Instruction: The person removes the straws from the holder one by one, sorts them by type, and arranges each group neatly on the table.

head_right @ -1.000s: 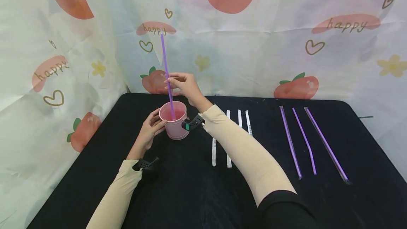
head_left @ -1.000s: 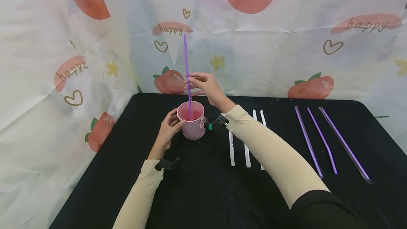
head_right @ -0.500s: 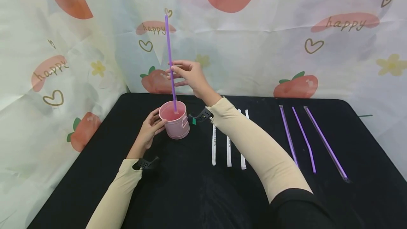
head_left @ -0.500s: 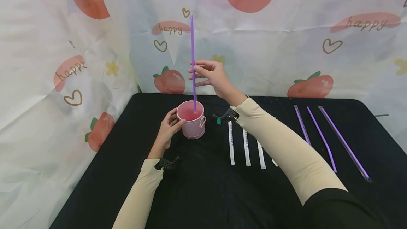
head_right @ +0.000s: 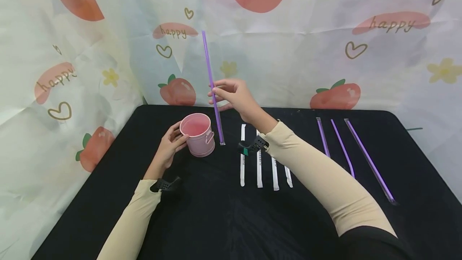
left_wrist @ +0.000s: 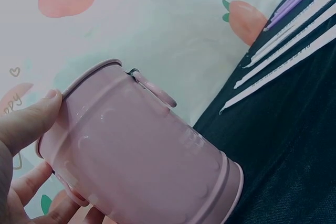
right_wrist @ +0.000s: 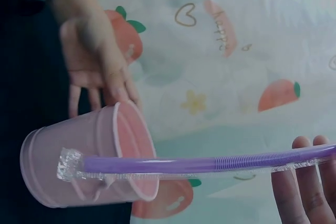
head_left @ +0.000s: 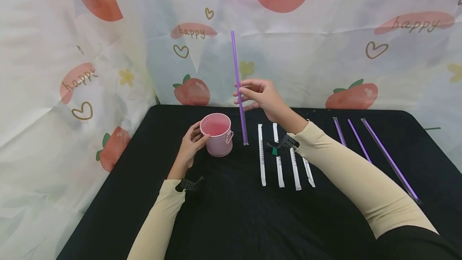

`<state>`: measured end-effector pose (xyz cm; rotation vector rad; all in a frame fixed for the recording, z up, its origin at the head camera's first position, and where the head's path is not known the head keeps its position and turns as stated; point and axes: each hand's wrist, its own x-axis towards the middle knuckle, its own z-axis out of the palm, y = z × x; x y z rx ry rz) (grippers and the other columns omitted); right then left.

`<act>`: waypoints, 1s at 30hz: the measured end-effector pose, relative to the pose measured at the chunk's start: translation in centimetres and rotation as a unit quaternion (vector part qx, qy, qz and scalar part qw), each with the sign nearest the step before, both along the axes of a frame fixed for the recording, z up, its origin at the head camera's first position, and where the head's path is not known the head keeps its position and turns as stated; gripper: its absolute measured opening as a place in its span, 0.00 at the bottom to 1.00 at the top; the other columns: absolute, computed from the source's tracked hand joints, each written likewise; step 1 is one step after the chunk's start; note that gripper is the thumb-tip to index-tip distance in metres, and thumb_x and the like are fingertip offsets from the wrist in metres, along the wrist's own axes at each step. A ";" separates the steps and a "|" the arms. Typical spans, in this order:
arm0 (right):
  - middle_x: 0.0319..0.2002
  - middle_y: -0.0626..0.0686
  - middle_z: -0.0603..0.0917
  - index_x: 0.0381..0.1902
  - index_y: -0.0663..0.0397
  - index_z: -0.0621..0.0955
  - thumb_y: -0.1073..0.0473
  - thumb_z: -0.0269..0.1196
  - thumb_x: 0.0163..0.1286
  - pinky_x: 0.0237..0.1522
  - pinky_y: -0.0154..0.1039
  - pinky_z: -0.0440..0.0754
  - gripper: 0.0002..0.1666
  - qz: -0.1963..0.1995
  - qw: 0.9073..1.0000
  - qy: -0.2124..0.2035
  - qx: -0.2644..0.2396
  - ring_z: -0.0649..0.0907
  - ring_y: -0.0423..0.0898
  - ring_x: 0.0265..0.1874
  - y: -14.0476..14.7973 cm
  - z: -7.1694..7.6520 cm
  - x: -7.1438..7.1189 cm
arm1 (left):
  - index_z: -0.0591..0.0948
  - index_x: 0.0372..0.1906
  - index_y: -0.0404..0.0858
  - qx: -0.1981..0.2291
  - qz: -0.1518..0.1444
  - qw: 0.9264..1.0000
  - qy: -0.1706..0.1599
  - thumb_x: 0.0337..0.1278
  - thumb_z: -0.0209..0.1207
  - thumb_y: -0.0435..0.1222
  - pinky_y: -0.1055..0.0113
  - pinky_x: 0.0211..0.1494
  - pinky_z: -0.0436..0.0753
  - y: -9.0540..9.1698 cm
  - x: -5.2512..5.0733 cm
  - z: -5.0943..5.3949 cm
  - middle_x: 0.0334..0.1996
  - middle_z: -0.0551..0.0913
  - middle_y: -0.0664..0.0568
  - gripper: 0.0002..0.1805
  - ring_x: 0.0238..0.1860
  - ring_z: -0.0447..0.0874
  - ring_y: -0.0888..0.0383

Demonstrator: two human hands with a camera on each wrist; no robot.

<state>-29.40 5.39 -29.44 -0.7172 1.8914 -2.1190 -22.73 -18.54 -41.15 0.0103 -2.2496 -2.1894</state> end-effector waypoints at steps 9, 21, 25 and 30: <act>0.33 0.45 0.87 0.40 0.44 0.83 0.63 0.58 0.68 0.33 0.39 0.86 0.09 0.000 0.999 -0.006 0.035 0.87 0.42 0.33 3.9 -0.7 1.7 | 0.61 0.69 0.45 -0.009 0.014 1.000 0.011 0.59 0.60 0.35 0.48 0.65 0.70 -0.6 -1.3 -2.6 0.65 0.65 0.42 0.33 0.67 0.65 0.45; 0.34 0.48 0.88 0.43 0.50 0.83 0.65 0.58 0.67 0.32 0.39 0.86 0.10 -0.008 0.999 0.008 0.041 0.88 0.44 0.33 10.1 -1.2 3.3 | 0.61 0.69 0.44 0.000 0.010 1.000 0.008 0.59 0.59 0.34 0.47 0.65 0.70 -1.0 -1.4 -2.3 0.66 0.65 0.41 0.33 0.67 0.65 0.45; 0.35 0.47 0.88 0.44 0.49 0.83 0.66 0.57 0.67 0.31 0.38 0.86 0.11 -0.022 0.998 0.018 0.061 0.88 0.43 0.33 12.1 -1.3 3.8 | 0.59 0.70 0.44 -0.001 0.003 1.000 0.003 0.60 0.59 0.35 0.47 0.66 0.68 -1.0 -1.5 -2.4 0.67 0.62 0.40 0.35 0.68 0.63 0.44; 0.35 0.45 0.88 0.46 0.47 0.82 0.66 0.56 0.68 0.31 0.36 0.85 0.13 -0.038 0.995 0.035 0.088 0.88 0.41 0.33 14.8 -1.3 4.3 | 0.58 0.70 0.44 -0.003 0.001 1.000 -0.001 0.60 0.59 0.35 0.47 0.66 0.68 -0.9 -1.4 -2.5 0.68 0.61 0.40 0.35 0.69 0.62 0.44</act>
